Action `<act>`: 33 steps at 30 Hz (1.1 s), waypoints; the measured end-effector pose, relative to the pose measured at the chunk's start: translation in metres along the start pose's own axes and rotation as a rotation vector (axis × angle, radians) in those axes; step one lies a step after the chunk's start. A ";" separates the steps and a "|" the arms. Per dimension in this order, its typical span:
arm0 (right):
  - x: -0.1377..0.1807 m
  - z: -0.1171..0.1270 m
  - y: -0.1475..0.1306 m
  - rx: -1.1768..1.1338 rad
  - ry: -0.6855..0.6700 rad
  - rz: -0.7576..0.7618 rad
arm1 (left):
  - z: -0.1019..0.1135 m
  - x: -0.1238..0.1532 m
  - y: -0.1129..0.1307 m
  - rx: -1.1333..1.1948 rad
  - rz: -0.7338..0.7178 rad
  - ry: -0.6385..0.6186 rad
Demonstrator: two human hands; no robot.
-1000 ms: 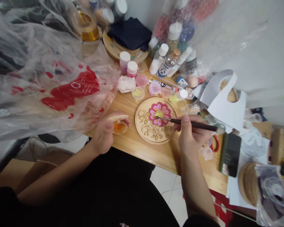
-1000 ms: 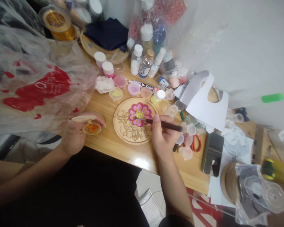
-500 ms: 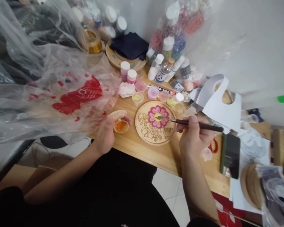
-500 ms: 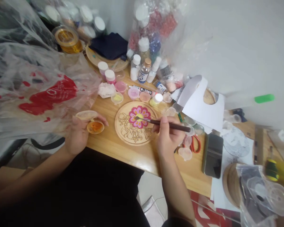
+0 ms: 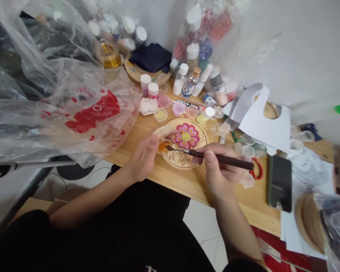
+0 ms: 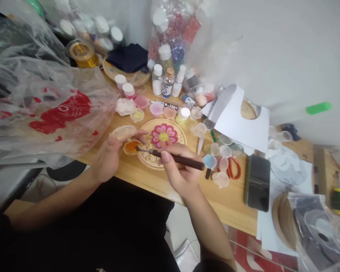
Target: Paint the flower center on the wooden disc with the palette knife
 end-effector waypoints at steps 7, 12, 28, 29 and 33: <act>-0.001 -0.002 -0.007 0.129 -0.048 0.071 | -0.009 -0.001 0.006 -0.002 0.012 -0.029; -0.001 -0.002 -0.002 0.076 -0.009 -0.015 | -0.011 -0.001 0.008 -0.027 0.023 -0.047; -0.011 0.004 0.020 -0.210 0.237 -0.383 | -0.001 -0.001 0.001 0.029 -0.007 0.019; -0.013 0.005 0.021 -0.216 0.264 -0.382 | 0.006 0.003 -0.002 -0.009 -0.039 0.064; -0.014 0.011 0.026 -0.143 0.384 -0.340 | 0.036 0.026 -0.017 -0.162 -0.116 0.199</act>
Point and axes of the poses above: each hand's wrist, its own x-axis away from the middle knuckle, its own z-axis out of the back of the hand, y = z × x, the point moved 3 cm from there along -x, towards the middle knuckle, and after that the axes turned 7 degrees about y, right-handed, at the moved point
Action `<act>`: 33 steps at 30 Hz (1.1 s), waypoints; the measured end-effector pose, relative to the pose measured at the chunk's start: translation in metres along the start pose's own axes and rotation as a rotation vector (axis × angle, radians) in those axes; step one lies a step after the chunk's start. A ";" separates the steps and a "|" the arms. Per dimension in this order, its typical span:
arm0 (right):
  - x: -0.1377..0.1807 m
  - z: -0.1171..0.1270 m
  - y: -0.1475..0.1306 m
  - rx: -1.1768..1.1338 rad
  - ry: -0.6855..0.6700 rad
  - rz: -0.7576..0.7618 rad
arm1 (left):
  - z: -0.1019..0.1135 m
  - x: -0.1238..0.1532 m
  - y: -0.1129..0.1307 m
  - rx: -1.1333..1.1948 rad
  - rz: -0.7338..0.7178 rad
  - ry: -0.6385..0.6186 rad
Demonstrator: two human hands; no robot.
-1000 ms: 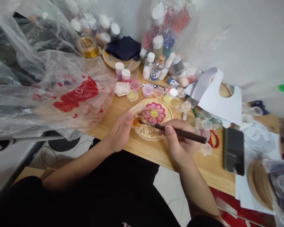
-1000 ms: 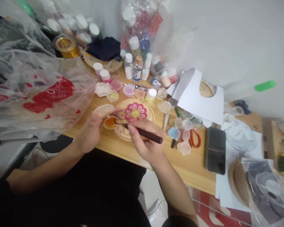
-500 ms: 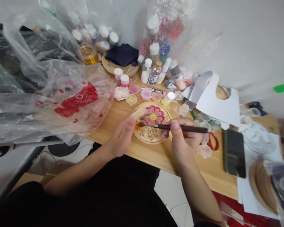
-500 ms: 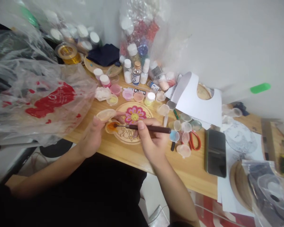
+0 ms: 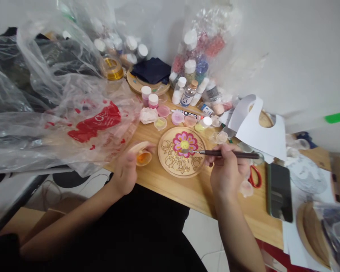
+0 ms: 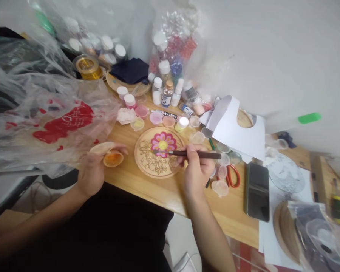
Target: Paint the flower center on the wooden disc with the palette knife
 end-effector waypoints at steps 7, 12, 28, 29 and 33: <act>0.001 0.000 0.005 0.221 -0.024 0.152 | 0.013 0.015 -0.008 -0.023 -0.059 -0.029; 0.001 -0.004 0.008 0.249 -0.050 0.155 | 0.008 0.010 -0.001 -0.077 -0.157 -0.075; 0.003 -0.004 0.008 0.322 -0.124 0.236 | 0.007 0.010 0.002 -0.140 -0.177 -0.070; 0.003 -0.004 0.008 0.328 -0.128 0.243 | 0.007 0.010 0.002 -0.138 -0.178 -0.069; 0.003 -0.002 0.009 0.360 -0.136 0.284 | 0.007 0.011 0.002 -0.128 -0.181 -0.069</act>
Point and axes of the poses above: each hand's wrist, its own x-axis away from the middle knuckle, its own z-axis out of the back of the hand, y = z × x, the point moved 3 cm from there along -x, towards the middle knuckle, and after that the axes turned 7 degrees about y, right-handed, at the moved point
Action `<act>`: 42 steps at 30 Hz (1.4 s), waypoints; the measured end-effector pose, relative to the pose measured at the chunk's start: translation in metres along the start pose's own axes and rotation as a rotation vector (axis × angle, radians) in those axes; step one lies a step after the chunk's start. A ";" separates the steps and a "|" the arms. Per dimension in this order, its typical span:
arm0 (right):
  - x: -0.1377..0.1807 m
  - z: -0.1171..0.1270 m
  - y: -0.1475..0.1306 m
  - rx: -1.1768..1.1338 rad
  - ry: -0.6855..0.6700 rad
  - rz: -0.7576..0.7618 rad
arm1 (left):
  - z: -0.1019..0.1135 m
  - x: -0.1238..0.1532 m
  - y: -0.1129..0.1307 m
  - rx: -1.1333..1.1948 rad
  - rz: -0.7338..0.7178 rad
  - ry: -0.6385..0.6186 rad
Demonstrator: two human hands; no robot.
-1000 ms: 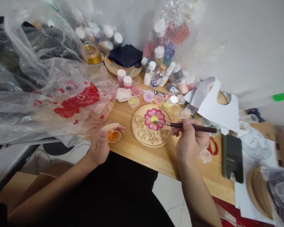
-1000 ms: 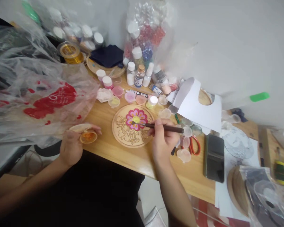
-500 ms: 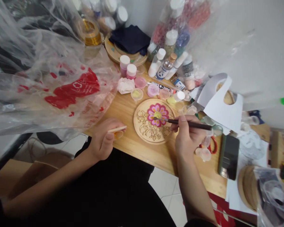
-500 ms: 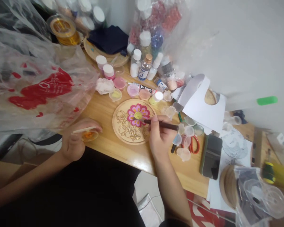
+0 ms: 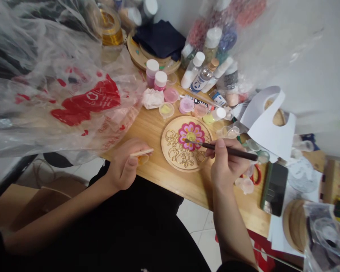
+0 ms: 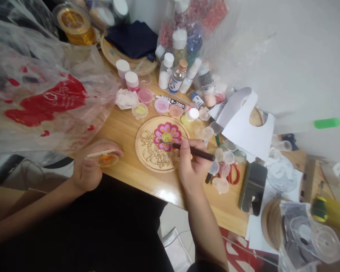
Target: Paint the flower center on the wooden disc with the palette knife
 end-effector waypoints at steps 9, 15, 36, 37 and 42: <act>0.000 0.001 0.003 0.002 0.000 0.024 | 0.000 0.001 -0.002 0.018 0.004 -0.024; 0.000 0.001 0.002 0.001 0.005 0.014 | 0.000 0.002 -0.002 0.014 0.019 -0.021; 0.000 0.003 0.002 0.044 -0.009 0.048 | -0.001 -0.001 0.000 0.007 -0.017 0.001; 0.000 0.003 0.002 0.046 -0.014 0.046 | -0.001 -0.002 0.000 0.003 -0.019 0.002; 0.001 0.003 0.001 0.062 -0.038 0.023 | 0.000 -0.003 0.001 -0.009 0.000 -0.006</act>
Point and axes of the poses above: each hand's wrist, its own x-axis away from the middle knuckle, its own z-axis out of the back of the hand, y = z × x, the point moved 3 cm from there along -x, towards the middle knuckle, and after that the axes turned 7 degrees about y, right-handed, at the moved point
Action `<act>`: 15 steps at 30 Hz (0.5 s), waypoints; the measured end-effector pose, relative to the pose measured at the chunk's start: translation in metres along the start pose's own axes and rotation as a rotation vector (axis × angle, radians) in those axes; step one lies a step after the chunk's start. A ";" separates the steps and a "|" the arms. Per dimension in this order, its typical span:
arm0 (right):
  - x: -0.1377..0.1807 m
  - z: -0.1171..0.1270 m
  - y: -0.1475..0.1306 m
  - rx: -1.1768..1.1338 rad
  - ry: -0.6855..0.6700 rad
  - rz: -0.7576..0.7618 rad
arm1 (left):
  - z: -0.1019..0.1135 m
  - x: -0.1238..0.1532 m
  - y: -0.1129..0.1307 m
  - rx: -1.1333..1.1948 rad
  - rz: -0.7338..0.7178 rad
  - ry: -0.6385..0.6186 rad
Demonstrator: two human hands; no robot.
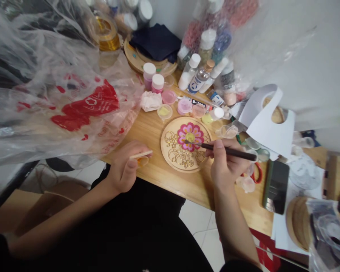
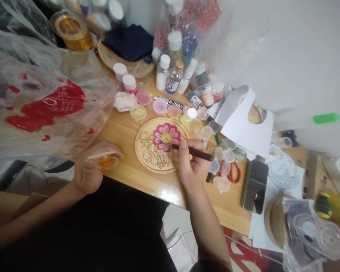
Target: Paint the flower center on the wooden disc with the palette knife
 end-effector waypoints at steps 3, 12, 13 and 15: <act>0.000 0.000 0.000 -0.019 0.010 0.005 | 0.000 0.001 0.000 0.003 -0.008 -0.005; -0.001 0.000 0.001 0.002 0.020 0.003 | -0.001 0.001 -0.002 0.008 -0.031 0.004; 0.000 0.000 0.002 0.004 0.018 0.004 | 0.000 0.001 -0.002 0.004 -0.024 0.001; 0.000 0.000 0.002 0.006 0.015 0.006 | 0.000 0.001 -0.002 -0.001 -0.010 -0.003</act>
Point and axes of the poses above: each hand's wrist, its own x-axis away from the middle knuckle, its own z-axis out of the back of the hand, y = z × x, the point moved 3 cm from there along -x, towards the middle knuckle, and after that the axes turned 7 degrees about y, right-handed, at the moved point
